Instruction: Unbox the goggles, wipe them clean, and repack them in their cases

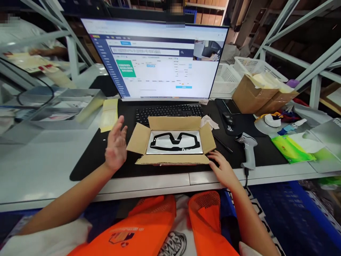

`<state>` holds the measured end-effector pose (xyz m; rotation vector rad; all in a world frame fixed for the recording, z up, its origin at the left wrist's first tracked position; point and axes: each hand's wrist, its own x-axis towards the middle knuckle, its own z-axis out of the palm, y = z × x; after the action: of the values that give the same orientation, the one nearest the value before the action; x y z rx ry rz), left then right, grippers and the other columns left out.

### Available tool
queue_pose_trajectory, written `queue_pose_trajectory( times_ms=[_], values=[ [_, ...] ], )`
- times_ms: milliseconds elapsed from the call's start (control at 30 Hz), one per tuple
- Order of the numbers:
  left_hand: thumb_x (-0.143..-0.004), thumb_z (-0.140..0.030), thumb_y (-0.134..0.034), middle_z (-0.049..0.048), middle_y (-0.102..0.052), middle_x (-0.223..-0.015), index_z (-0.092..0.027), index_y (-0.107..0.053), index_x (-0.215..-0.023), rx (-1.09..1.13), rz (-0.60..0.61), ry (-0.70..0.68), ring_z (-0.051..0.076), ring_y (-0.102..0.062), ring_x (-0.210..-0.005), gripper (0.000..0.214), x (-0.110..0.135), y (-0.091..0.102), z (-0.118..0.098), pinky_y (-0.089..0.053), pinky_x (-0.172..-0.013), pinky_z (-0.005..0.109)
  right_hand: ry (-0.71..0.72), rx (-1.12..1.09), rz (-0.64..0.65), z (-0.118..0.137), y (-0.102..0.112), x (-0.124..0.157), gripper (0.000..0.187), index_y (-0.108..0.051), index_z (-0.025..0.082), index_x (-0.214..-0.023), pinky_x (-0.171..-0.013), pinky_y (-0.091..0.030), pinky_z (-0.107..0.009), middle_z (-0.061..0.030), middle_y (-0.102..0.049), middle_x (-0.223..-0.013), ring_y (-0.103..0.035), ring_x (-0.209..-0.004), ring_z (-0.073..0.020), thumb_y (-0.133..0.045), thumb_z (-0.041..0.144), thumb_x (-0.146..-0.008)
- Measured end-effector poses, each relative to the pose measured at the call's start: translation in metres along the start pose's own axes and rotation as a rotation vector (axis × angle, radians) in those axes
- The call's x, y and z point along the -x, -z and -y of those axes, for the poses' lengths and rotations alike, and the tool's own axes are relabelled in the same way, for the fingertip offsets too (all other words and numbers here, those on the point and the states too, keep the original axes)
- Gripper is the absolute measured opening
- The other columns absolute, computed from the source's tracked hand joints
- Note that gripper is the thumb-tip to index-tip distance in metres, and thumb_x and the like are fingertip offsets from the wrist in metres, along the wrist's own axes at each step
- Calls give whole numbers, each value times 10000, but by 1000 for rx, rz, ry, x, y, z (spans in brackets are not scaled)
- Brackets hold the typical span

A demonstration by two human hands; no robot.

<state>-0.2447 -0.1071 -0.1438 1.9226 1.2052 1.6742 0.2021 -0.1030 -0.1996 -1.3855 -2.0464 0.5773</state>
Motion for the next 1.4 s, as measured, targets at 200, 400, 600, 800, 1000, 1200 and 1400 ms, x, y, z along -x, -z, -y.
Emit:
queue_pose_trajectory(
  times_ms=[200,400,600,800,1000,1200,1400],
  values=[
    [-441,-750,-890,244,-569,-1457,-174,-536,-1453,164,417,476,464,-474,-1423,1217,27,-12,22,-343,-1205,606,-9,229,148,20,-13,13,366,-715,184,-1164,-1101,-314,-772,-185,-586,-1442,-438,-1444,-398,-491,415,-990],
    [-459,-389,-992,125,-759,-882,-145,-716,-953,328,315,662,406,-695,-1080,617,10,-44,9,-476,-1097,577,-40,270,292,41,-20,5,510,-581,179,-1420,-1102,-254,-805,-211,-455,-1560,-283,-1524,-428,-509,426,-979],
    [-514,-478,-975,132,-715,-1243,-176,-594,-1285,745,-71,706,341,-644,-1223,912,24,-70,-13,-492,-1099,505,-34,-125,258,51,-17,-10,838,-347,205,-1582,-1169,-282,-700,-235,-458,-1556,-381,-1490,-384,-519,703,-930],
    [-627,-518,-927,106,-687,-1343,-266,-535,-1406,1031,22,702,342,-580,-1337,907,22,-114,-41,-469,-1132,493,218,-526,-131,114,-31,-76,986,-181,198,-1627,-1080,-476,-542,-211,-562,-1429,-511,-1393,-320,-50,845,-895],
    [-556,-175,-942,100,-782,-1110,-200,-714,-1187,870,129,913,350,-676,-1174,672,10,-82,2,-529,-1042,507,371,-470,-302,149,19,-129,1009,-140,220,-1632,-1032,-490,-523,-206,-488,-1503,-543,-1341,-355,-372,829,-861],
    [-858,-462,-708,125,-740,-1255,-173,-686,-1254,975,-116,927,319,-685,-1176,490,-15,-55,24,-566,-991,468,465,-37,-4,196,52,-147,829,-531,244,-1479,-1102,-447,-505,-121,-574,-1458,-570,-1295,-347,-764,540,-741],
    [-874,-492,-660,106,-776,-1141,-147,-712,-1191,1185,-143,1075,304,-711,-1105,471,-5,-55,31,-567,-995,442,502,375,234,243,44,-161,797,-573,298,-1486,-1029,-511,-504,-115,-579,-1449,-618,-1225,-363,-765,553,-756]
  ],
)
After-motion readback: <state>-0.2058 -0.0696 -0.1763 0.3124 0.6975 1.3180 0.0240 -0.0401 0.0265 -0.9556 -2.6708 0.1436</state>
